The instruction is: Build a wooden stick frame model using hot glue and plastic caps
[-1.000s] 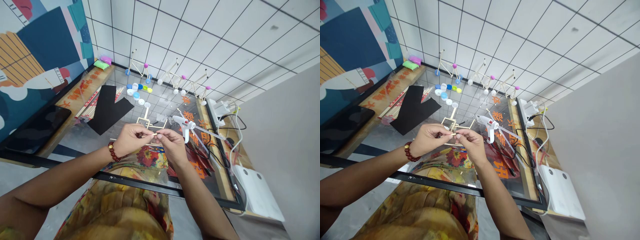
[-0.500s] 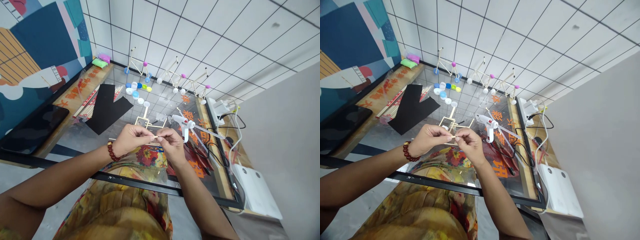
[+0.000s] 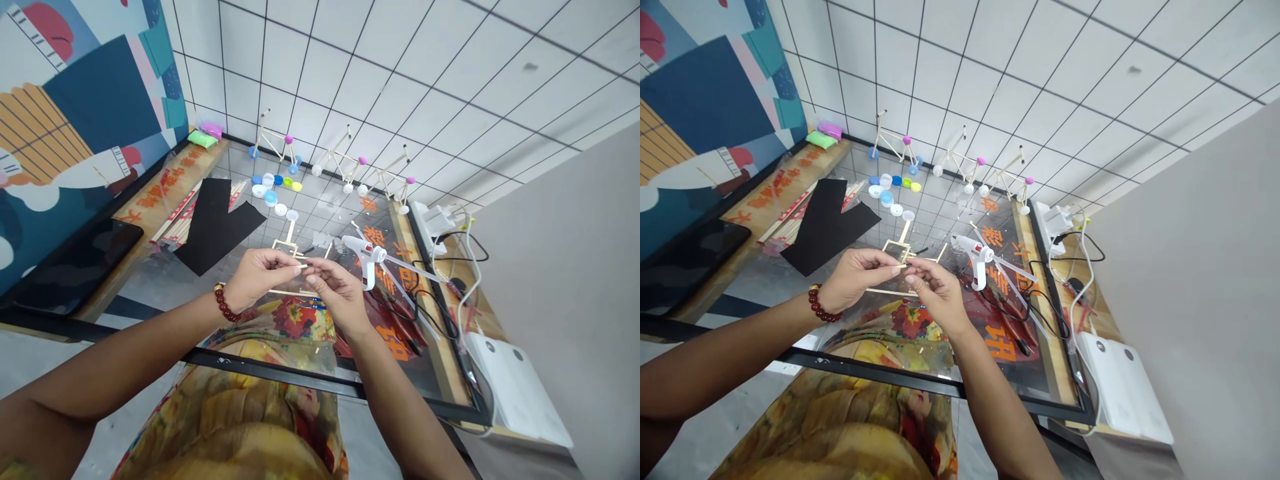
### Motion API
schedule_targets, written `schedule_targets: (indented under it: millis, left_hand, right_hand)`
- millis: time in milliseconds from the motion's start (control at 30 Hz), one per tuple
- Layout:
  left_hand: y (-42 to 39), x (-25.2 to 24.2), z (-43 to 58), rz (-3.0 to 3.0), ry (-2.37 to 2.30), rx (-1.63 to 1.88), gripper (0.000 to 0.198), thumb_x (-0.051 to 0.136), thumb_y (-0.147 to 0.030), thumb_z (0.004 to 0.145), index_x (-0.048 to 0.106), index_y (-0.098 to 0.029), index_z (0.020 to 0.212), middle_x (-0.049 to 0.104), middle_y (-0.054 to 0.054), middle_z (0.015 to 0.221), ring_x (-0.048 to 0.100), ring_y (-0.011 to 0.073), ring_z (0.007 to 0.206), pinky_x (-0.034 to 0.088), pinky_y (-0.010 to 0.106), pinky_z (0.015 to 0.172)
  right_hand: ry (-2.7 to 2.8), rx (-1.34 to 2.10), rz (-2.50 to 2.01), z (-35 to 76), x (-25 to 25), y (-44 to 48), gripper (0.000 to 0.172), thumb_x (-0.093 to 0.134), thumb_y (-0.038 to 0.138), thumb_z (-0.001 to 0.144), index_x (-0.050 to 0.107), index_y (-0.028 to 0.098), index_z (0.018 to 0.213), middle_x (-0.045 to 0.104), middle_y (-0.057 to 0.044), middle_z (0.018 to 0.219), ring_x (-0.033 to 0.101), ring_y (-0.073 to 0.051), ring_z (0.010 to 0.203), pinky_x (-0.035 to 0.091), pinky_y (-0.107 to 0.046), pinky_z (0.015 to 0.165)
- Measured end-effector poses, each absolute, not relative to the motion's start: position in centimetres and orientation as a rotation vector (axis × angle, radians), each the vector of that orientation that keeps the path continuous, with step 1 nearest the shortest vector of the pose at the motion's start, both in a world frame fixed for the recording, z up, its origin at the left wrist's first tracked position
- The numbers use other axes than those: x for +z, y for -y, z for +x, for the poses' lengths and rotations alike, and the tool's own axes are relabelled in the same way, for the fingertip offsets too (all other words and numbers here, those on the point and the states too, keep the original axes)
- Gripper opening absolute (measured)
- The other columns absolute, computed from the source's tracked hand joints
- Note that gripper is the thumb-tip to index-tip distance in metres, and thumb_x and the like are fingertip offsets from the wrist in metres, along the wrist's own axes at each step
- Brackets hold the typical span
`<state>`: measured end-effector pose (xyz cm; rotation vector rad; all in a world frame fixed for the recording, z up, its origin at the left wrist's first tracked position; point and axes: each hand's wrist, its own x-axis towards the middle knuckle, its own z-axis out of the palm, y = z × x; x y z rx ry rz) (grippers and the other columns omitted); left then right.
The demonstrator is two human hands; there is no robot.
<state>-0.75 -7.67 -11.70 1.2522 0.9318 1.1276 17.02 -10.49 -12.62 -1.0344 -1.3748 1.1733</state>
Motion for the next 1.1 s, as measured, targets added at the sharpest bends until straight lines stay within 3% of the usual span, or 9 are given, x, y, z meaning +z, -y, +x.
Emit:
schedule_targets:
  millis: [300, 567, 767, 967, 1100]
  left_hand:
    - [7.76, -11.73, -0.86, 1.359, -0.914, 1.066, 0.015, 0.075, -0.028, 0.071, 0.076, -0.014, 0.076, 0.074, 0.007, 0.073, 0.064, 0.0154, 0.066, 0.05, 0.026, 0.065]
    - [7.8, -11.04, -0.87, 1.418, -1.017, 1.1, 0.011, 0.073, -0.022, 0.068, 0.073, -0.013, 0.074, 0.072, 0.005, 0.07, 0.062, 0.0132, 0.062, 0.047, 0.023, 0.059]
    - [7.75, -11.17, -0.94, 1.424, -0.986, 1.047, 0.013, 0.074, -0.022, 0.066, 0.072, -0.012, 0.075, 0.07, 0.005, 0.069, 0.062, 0.014, 0.063, 0.048, 0.023, 0.058]
    - [7.52, -11.39, -0.9, 1.376, -0.916, 1.099, 0.02, 0.076, -0.028, 0.068, 0.072, -0.013, 0.081, 0.07, 0.005, 0.077, 0.061, 0.012, 0.066, 0.048, 0.023, 0.061]
    - [7.44, -11.59, -0.78, 1.244, -0.908, 1.108, 0.024, 0.078, -0.031, 0.068, 0.068, -0.014, 0.082, 0.066, 0.001, 0.072, 0.054, 0.0077, 0.052, 0.043, 0.021, 0.05]
  right_hand:
    - [1.275, 1.149, -1.062, 16.77, -12.86, 10.41, 0.015, 0.072, 0.032, 0.079, 0.074, 0.026, 0.093, 0.072, 0.0, 0.079, 0.062, -0.013, 0.065, 0.055, -0.03, 0.067]
    - [1.242, 1.258, -1.062, 16.97, -12.7, 10.38, 0.015, 0.07, 0.033, 0.081, 0.075, 0.026, 0.092, 0.073, 0.0, 0.077, 0.062, -0.012, 0.064, 0.052, -0.028, 0.067]
    - [1.146, 1.371, -1.078, 16.8, -12.27, 10.07, 0.014, 0.076, 0.035, 0.072, 0.075, 0.021, 0.077, 0.07, 0.0, 0.066, 0.056, -0.01, 0.054, 0.048, -0.025, 0.056]
    - [1.062, 1.44, -1.108, 16.65, -12.21, 9.94, 0.016, 0.078, 0.033, 0.068, 0.074, 0.02, 0.076, 0.067, 0.001, 0.062, 0.051, -0.008, 0.049, 0.044, -0.022, 0.051]
    - [1.028, 1.46, -1.089, 16.57, -12.21, 9.98, 0.017, 0.076, 0.034, 0.07, 0.073, 0.019, 0.077, 0.067, 0.001, 0.062, 0.052, -0.008, 0.049, 0.043, -0.022, 0.05]
